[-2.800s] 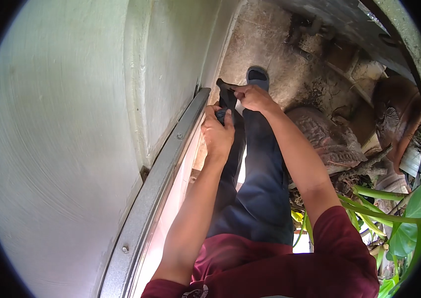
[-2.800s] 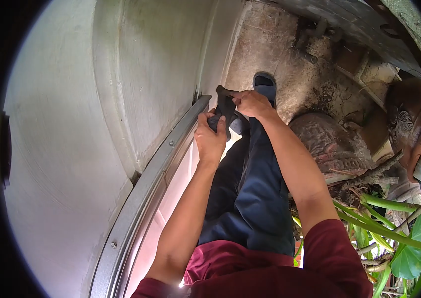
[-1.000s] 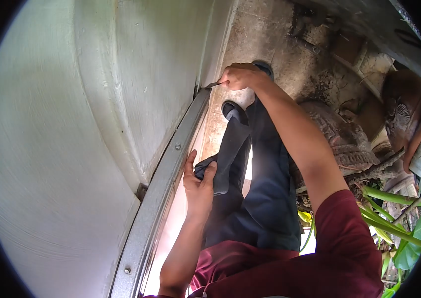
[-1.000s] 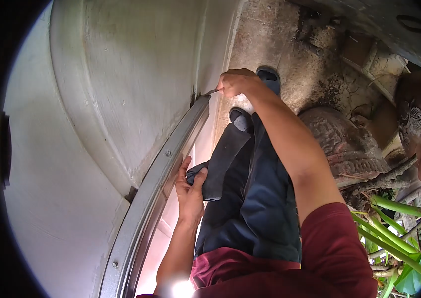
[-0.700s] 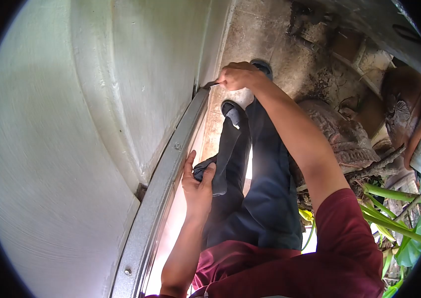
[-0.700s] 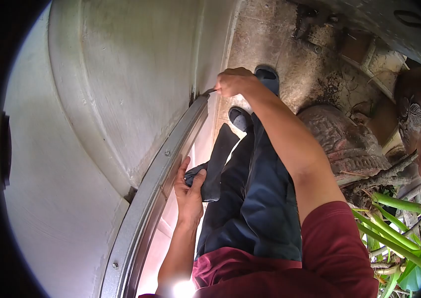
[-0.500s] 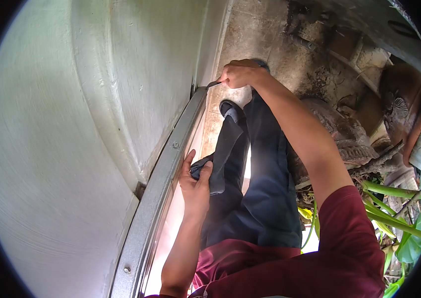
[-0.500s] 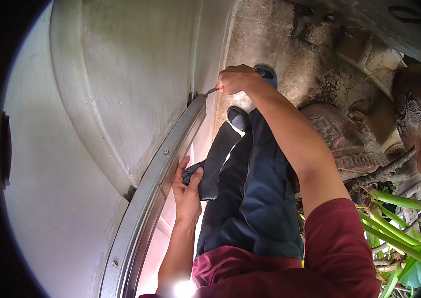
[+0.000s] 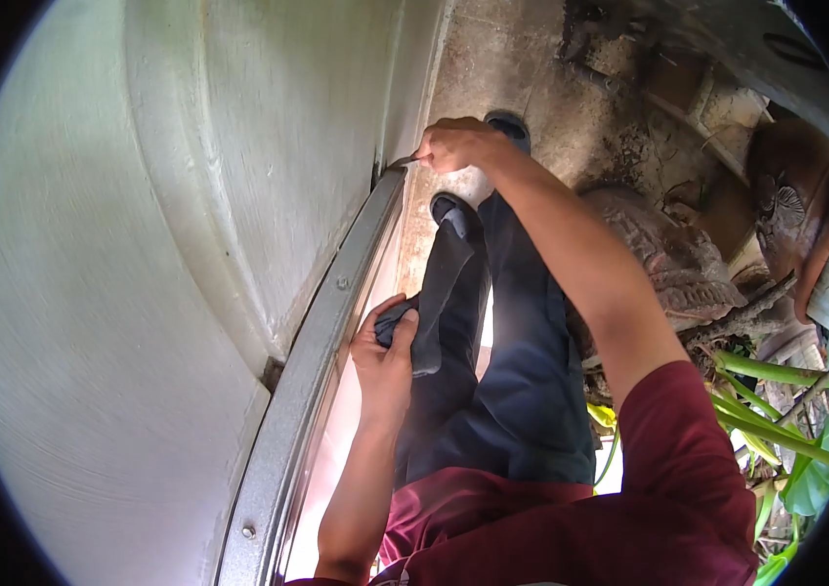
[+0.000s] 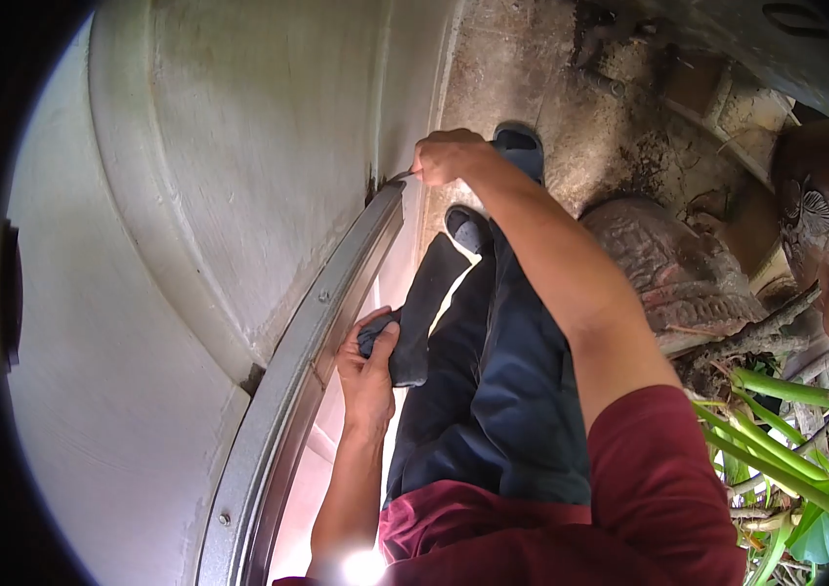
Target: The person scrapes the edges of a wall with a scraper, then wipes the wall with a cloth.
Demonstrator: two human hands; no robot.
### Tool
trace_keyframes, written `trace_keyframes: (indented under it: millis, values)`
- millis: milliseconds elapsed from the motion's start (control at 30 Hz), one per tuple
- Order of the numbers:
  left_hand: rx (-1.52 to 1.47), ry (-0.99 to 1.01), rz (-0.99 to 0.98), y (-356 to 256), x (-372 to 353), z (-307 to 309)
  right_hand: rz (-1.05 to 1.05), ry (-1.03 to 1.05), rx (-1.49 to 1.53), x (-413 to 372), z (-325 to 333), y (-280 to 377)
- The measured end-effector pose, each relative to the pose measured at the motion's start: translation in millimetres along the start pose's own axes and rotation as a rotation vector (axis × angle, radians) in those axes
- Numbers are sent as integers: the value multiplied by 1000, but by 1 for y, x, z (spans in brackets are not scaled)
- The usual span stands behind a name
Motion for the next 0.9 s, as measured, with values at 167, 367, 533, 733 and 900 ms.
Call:
trace_keyframes:
  millis: [167,367,533,733,900]
  values:
    - [6,-4,-8,2,1,0,53,-59,-6,-7,6,-2]
    - [11,-18,-32,5,5,-12,11,-7,3,-14,-2,3]
    - [14,-8,-38,7,0,-16,-2,-77,74,-48,6,3]
    - [45,-35,-94,-1,-3,-16,-111,-285,192,-66,-5,-7]
    - [150,-88,-231,-6,24,-33,-336,-412,613,-83,-32,-24]
Point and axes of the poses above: each hand's wrist, its own x-axis towards the middle knuckle, its own z-axis out of the back of the hand, y = z × x, the point moved 4 cm from there along x, towards the middle knuckle
